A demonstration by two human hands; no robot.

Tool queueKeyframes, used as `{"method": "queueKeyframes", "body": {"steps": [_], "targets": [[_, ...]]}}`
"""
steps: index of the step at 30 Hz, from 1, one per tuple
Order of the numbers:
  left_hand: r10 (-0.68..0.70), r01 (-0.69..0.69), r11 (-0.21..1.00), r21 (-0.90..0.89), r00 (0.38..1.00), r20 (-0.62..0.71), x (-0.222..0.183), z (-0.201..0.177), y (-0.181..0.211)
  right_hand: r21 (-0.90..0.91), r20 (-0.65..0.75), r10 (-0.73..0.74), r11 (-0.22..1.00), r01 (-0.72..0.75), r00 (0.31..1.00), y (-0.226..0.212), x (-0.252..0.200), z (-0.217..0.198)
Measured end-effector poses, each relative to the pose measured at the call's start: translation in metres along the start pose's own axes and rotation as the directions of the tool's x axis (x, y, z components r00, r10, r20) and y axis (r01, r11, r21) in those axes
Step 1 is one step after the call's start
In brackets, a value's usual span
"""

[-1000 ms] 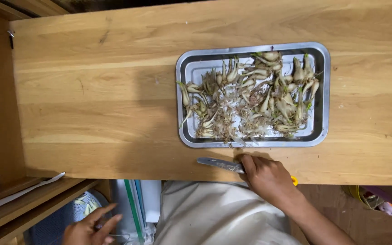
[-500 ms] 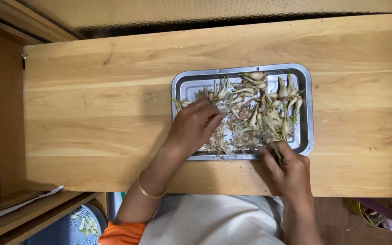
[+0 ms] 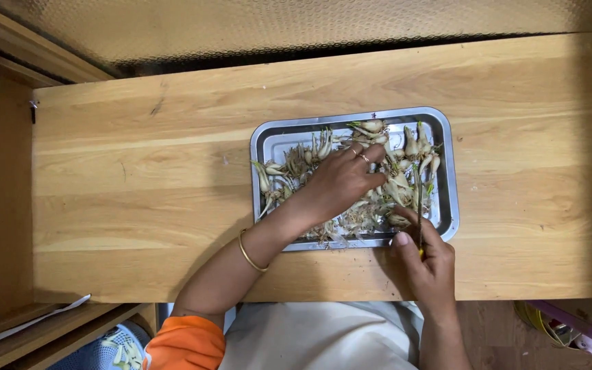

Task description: Peeling the outer skin of small roots using a small knife over a metal tray on a wooden table.

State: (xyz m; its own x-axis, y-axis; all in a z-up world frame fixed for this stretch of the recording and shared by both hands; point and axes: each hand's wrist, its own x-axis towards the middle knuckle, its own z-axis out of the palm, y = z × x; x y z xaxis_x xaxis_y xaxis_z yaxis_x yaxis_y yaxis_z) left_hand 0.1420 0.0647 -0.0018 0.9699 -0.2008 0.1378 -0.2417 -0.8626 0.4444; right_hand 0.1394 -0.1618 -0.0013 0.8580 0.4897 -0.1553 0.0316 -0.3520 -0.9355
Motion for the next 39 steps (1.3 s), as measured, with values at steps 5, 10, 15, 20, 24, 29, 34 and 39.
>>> {"method": "queueKeyframes", "body": {"steps": [5, 10, 15, 20, 24, 29, 34, 39], "targets": [[-0.016, 0.01, 0.997, -0.077, 0.996, -0.089, -0.02, 0.001, -0.015, 0.176, -0.004, -0.086, 0.981, 0.086, 0.996, 0.006, -0.002, 0.005], [-0.319, 0.216, 0.753, -0.622, 0.946, -0.058, -0.053, -0.013, -0.003, 0.26, 0.185, -0.127, 0.963, 0.076, 0.975, -0.004, 0.003, 0.01], [-0.409, 0.224, 0.214, -0.951, 0.904, 0.12, -0.087, 0.013, 0.009, 0.165, 0.368, -0.086, 0.986, 0.026, 0.926, -0.015, 0.011, 0.026], [-0.306, 0.177, -0.037, -0.984, 0.935, 0.18, -0.1, 0.026, 0.007, 0.229, 0.288, -0.18, 0.967, 0.115, 0.941, 0.006, 0.011, 0.021], [-0.223, 0.188, -0.171, -0.967, 0.949, 0.224, -0.1, 0.033, 0.008, 0.247, 0.234, -0.152, 0.964, 0.093, 0.96, -0.013, 0.01, 0.019], [-0.265, 0.172, -0.26, -0.95, 0.934, 0.241, -0.105, 0.049, 0.003, 0.056, 0.337, -0.102, 0.995, 0.088, 0.936, -0.017, 0.005, 0.023], [-0.222, 0.148, -0.275, -0.95, 0.952, 0.212, -0.107, 0.029, 0.008, 0.203, 0.32, -0.185, 0.971, 0.123, 0.929, 0.018, 0.008, 0.015], [-0.255, 0.17, -0.328, -0.929, 0.931, 0.26, -0.104, 0.022, 0.008, 0.343, 0.25, -0.196, 0.934, 0.102, 0.948, -0.005, 0.008, 0.012]]}}
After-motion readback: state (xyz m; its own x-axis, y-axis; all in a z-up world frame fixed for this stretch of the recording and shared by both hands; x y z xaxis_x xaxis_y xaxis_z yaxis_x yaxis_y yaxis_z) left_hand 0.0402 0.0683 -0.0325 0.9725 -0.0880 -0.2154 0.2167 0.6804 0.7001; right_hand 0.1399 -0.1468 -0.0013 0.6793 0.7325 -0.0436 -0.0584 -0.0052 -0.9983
